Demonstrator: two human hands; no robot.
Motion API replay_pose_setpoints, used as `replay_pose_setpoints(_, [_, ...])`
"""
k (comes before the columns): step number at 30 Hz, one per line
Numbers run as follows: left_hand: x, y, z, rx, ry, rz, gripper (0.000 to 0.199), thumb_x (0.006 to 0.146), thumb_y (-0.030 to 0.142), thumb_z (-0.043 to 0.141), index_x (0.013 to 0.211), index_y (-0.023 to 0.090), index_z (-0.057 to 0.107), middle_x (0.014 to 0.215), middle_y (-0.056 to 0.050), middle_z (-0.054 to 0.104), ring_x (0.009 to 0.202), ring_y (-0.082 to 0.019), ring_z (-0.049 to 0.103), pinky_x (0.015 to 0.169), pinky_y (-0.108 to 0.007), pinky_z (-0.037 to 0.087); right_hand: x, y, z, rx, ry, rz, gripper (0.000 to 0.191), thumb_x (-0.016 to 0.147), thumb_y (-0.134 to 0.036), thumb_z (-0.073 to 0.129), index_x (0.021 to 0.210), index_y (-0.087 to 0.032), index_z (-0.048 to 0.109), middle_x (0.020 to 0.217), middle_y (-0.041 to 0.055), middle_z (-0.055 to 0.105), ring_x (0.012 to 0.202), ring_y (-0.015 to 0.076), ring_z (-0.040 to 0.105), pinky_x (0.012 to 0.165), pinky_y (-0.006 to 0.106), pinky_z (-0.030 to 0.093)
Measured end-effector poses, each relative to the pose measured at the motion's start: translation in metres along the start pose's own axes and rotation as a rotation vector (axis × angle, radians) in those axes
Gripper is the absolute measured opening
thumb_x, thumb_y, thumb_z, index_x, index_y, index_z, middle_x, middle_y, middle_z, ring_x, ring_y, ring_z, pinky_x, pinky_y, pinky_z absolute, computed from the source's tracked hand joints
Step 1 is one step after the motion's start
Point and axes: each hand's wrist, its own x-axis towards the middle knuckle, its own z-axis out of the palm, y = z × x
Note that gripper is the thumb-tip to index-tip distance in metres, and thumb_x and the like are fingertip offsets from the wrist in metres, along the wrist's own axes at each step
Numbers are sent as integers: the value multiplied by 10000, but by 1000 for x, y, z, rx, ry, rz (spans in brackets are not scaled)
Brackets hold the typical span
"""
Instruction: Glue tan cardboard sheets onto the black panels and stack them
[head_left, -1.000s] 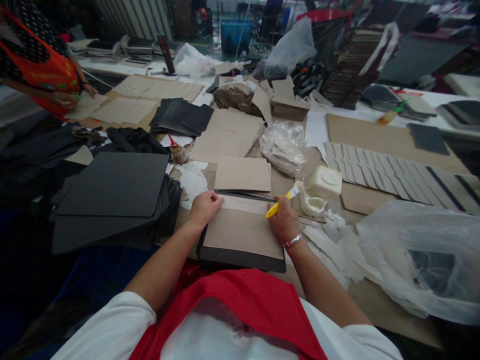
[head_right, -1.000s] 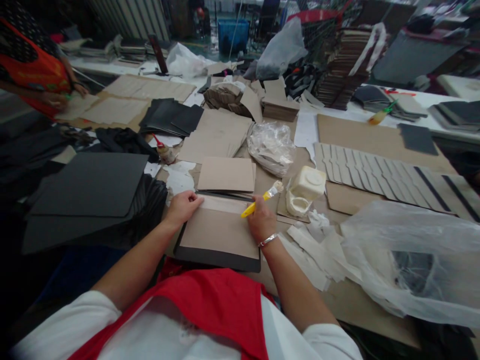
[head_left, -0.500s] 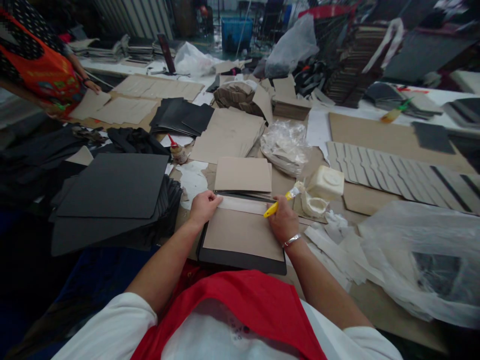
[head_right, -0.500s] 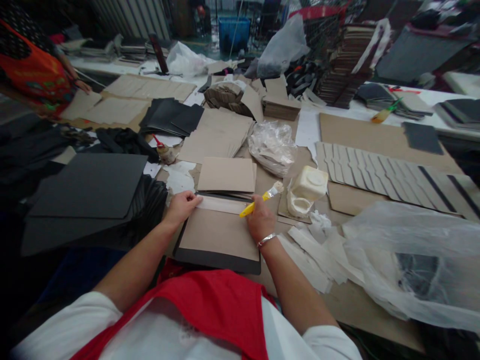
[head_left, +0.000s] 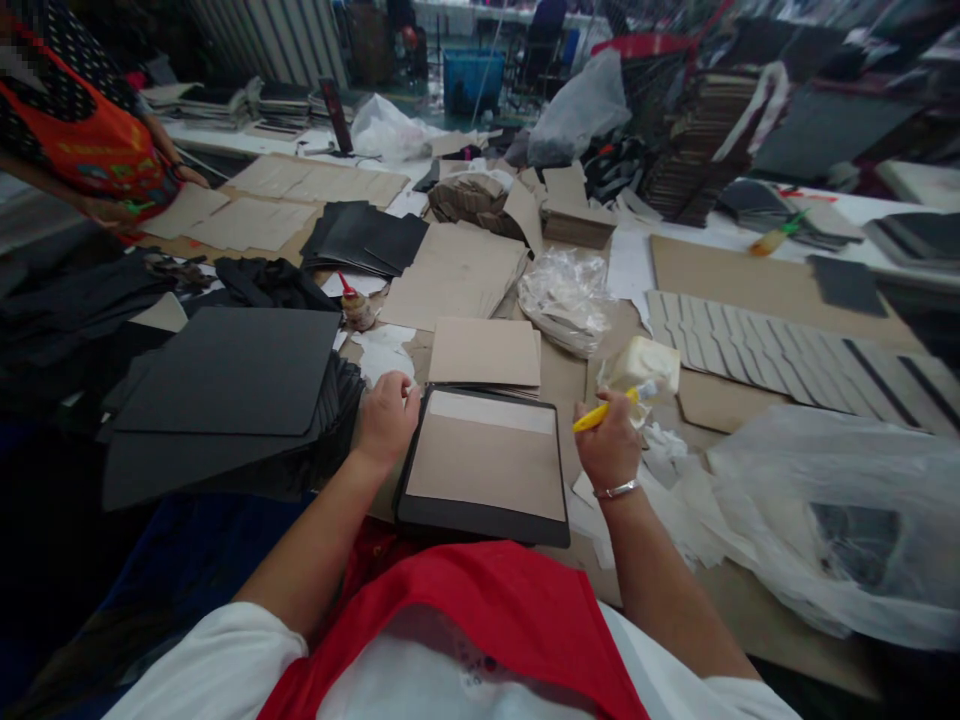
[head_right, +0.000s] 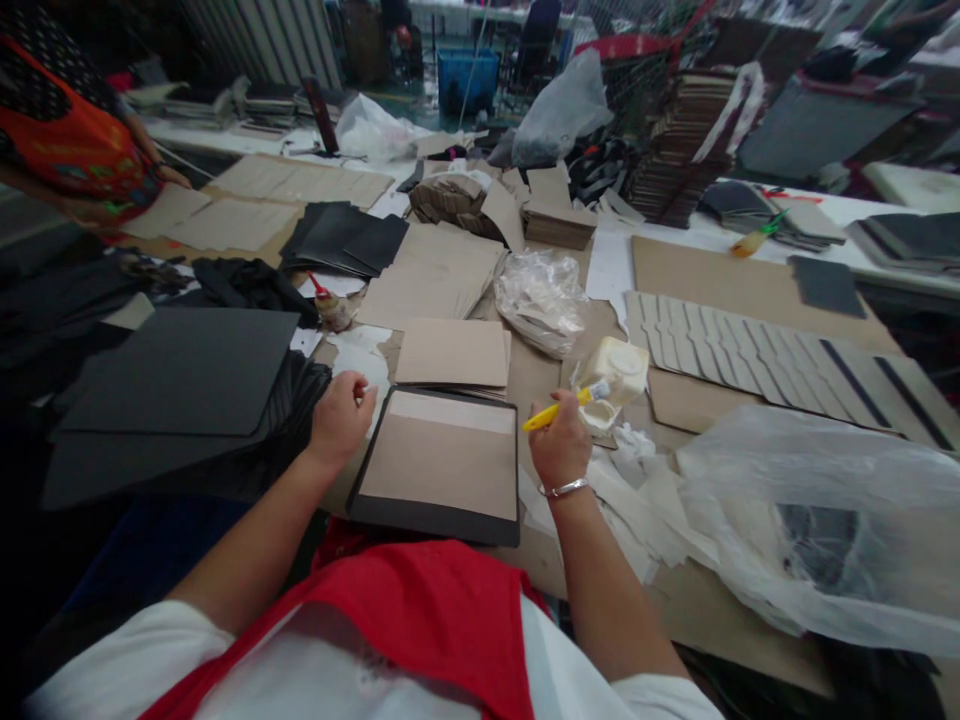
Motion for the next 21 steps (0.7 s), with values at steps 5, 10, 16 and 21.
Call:
replay_pose_setpoints(5, [-31, 35, 26, -71, -164, 539, 411, 906, 282, 375, 1286, 148, 457, 1365, -132, 476, 1294, -222, 393, 1063, -389, 326, -20, -17, -6, 277, -138, -240, 244, 887, -210, 366, 1101, -188, 480, 1048, 114, 629, 944, 206, 593, 845, 367, 459])
replay_pose_setpoints(10, [-41, 46, 47, 123, -452, 670, 605, 895, 471, 382, 1399, 137, 358, 1478, -124, 333, 1377, -250, 271, 1130, -457, 191, -36, -40, 23, 301, -409, -564, 318, 754, -91, 473, 1059, -173, 510, 1305, 145, 522, 1214, 241, 465, 1016, 440, 378])
replay_pose_setpoints(16, [-35, 18, 20, 264, -415, 457, 656, 874, 511, 418, 1357, 67, 412, 1449, -185, 358, 1352, -293, 317, 1101, -466, 251, -33, -1, 14, 162, -374, -419, 330, 724, -32, 460, 1027, -150, 515, 1304, 175, 522, 1206, 256, 477, 986, 453, 405])
replay_pose_setpoints(21, [-50, 0, -32, 203, -75, 471, 465, 896, 434, 425, 1229, 133, 546, 1305, -150, 547, 1251, -258, 460, 1103, -444, 263, -37, 19, -3, 154, -115, -390, 252, 791, -108, 431, 1022, -165, 511, 1174, 150, 607, 1161, 276, 522, 959, 475, 416])
